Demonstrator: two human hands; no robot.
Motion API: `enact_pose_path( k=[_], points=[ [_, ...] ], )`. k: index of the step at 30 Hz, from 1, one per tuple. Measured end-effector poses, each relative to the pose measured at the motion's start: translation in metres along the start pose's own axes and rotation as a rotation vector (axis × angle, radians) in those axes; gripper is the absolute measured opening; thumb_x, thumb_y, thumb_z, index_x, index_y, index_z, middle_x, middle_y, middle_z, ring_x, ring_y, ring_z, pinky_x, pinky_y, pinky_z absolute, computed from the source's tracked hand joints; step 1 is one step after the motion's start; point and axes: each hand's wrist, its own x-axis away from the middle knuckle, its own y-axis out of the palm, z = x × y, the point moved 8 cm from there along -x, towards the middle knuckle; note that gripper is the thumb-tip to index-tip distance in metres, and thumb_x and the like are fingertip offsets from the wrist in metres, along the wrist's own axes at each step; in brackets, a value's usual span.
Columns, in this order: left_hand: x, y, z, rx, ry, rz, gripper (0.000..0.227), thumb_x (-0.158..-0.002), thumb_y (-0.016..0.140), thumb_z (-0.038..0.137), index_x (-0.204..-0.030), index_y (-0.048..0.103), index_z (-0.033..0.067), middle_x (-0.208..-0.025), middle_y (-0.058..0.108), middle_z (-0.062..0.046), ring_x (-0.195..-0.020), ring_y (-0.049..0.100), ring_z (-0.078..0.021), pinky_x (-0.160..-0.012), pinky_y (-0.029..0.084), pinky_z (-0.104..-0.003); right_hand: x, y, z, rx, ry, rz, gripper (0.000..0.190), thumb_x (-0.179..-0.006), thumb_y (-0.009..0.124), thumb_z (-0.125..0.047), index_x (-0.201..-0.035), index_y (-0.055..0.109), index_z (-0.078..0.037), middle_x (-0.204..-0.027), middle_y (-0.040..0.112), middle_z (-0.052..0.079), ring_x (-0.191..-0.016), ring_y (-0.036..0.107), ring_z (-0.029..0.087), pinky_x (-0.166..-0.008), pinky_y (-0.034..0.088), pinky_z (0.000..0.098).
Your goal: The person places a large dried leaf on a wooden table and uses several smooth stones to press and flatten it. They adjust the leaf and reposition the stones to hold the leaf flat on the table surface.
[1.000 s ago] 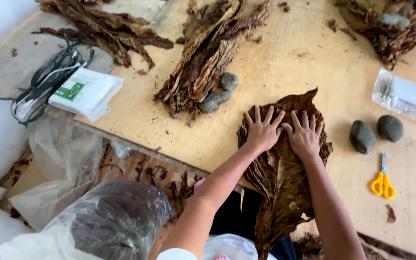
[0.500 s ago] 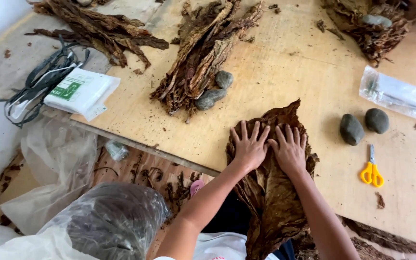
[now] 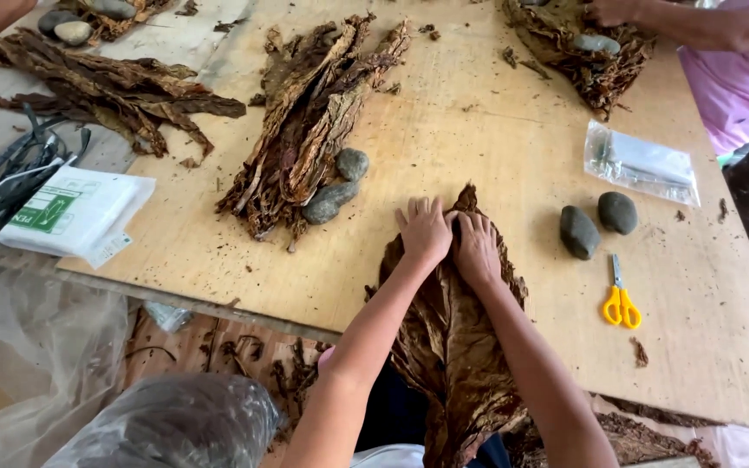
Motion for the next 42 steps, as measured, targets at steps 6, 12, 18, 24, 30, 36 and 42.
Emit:
enact_pose_path(
  k=[6, 12, 18, 24, 30, 36, 42],
  points=[
    [-0.026, 0.027, -0.006, 0.006, 0.197, 0.331, 0.023, -0.111, 0.042, 0.034, -0.099, 0.05, 0.0155, -0.09, 0.061, -0.006, -0.097, 0.065, -0.0274, -0.088, 0.053, -0.047, 0.002, -0.023, -0.006, -0.236, 0.083, 0.039, 0.059, -0.09, 0.069, -0.017, -0.143, 0.045, -0.009, -0.126, 0.051, 0.017, -0.122, 0.05, 0.039, -0.103, 0.045, 0.0515],
    [-0.011, -0.004, 0.002, 0.106, 0.152, 0.211, 0.04, -0.103, 0.051, 0.05, -0.112, 0.049, 0.0111, -0.093, 0.068, -0.013, -0.079, 0.074, -0.0289, -0.063, 0.061, -0.041, 0.003, 0.004, 0.014, -0.325, 0.073, 0.048, 0.06, -0.09, 0.072, -0.017, -0.139, 0.04, -0.005, -0.127, 0.053, 0.018, -0.126, 0.05, 0.038, -0.11, 0.041, 0.0496],
    [-0.006, -0.003, -0.005, 0.175, 0.036, 0.091, 0.035, -0.096, 0.066, 0.043, -0.104, 0.068, 0.0094, -0.09, 0.072, -0.011, -0.09, 0.074, -0.031, -0.074, 0.06, -0.045, 0.006, -0.044, -0.034, -0.407, 0.048, 0.077, 0.071, -0.092, 0.071, -0.014, -0.144, 0.024, -0.004, -0.13, 0.059, 0.025, -0.127, 0.054, 0.043, -0.11, 0.04, 0.0556],
    [-0.009, -0.028, -0.034, 0.456, -0.06, 0.183, 0.03, -0.096, 0.067, 0.04, -0.107, 0.067, 0.0123, -0.089, 0.074, -0.013, -0.089, 0.074, -0.0367, -0.077, 0.059, -0.052, 0.005, -0.04, -0.029, -0.141, 0.013, -0.032, 0.072, -0.101, 0.052, -0.056, -0.154, 0.035, -0.01, -0.144, 0.05, 0.018, -0.139, 0.043, 0.038, -0.121, 0.027, 0.0525],
    [-0.005, -0.043, -0.041, 0.505, -0.056, 0.273, 0.017, -0.094, 0.074, 0.031, -0.099, 0.068, 0.0161, -0.085, 0.075, -0.005, -0.082, 0.075, -0.0272, -0.074, 0.06, -0.044, -0.001, -0.031, -0.021, 0.048, 0.088, -0.166, 0.073, -0.101, 0.034, -0.071, -0.157, 0.038, -0.023, -0.156, 0.035, 0.018, -0.149, 0.027, 0.04, -0.12, 0.014, 0.0672],
    [-0.043, -0.014, -0.053, 0.358, -0.064, 0.274, 0.013, -0.094, 0.071, 0.031, -0.101, 0.062, 0.0251, -0.094, 0.064, 0.002, -0.09, 0.074, -0.0294, -0.079, 0.062, -0.049, -0.013, -0.002, -0.016, 0.344, 0.091, -0.159, 0.069, -0.097, 0.046, -0.065, -0.147, 0.051, -0.019, -0.146, 0.049, 0.025, -0.144, 0.037, 0.043, -0.119, 0.007, 0.072],
    [-0.049, -0.011, -0.047, 0.214, 0.018, 0.224, 0.007, -0.102, 0.06, 0.027, -0.109, 0.058, 0.027, -0.102, 0.06, -0.002, -0.088, 0.074, -0.0345, -0.081, 0.062, -0.05, -0.022, -0.009, -0.037, 0.345, -0.09, 0.219, 0.058, -0.077, 0.072, -0.046, -0.112, 0.066, 0.0, -0.129, 0.053, 0.021, -0.131, 0.045, 0.035, -0.117, 0.03, 0.0537]
  ],
)
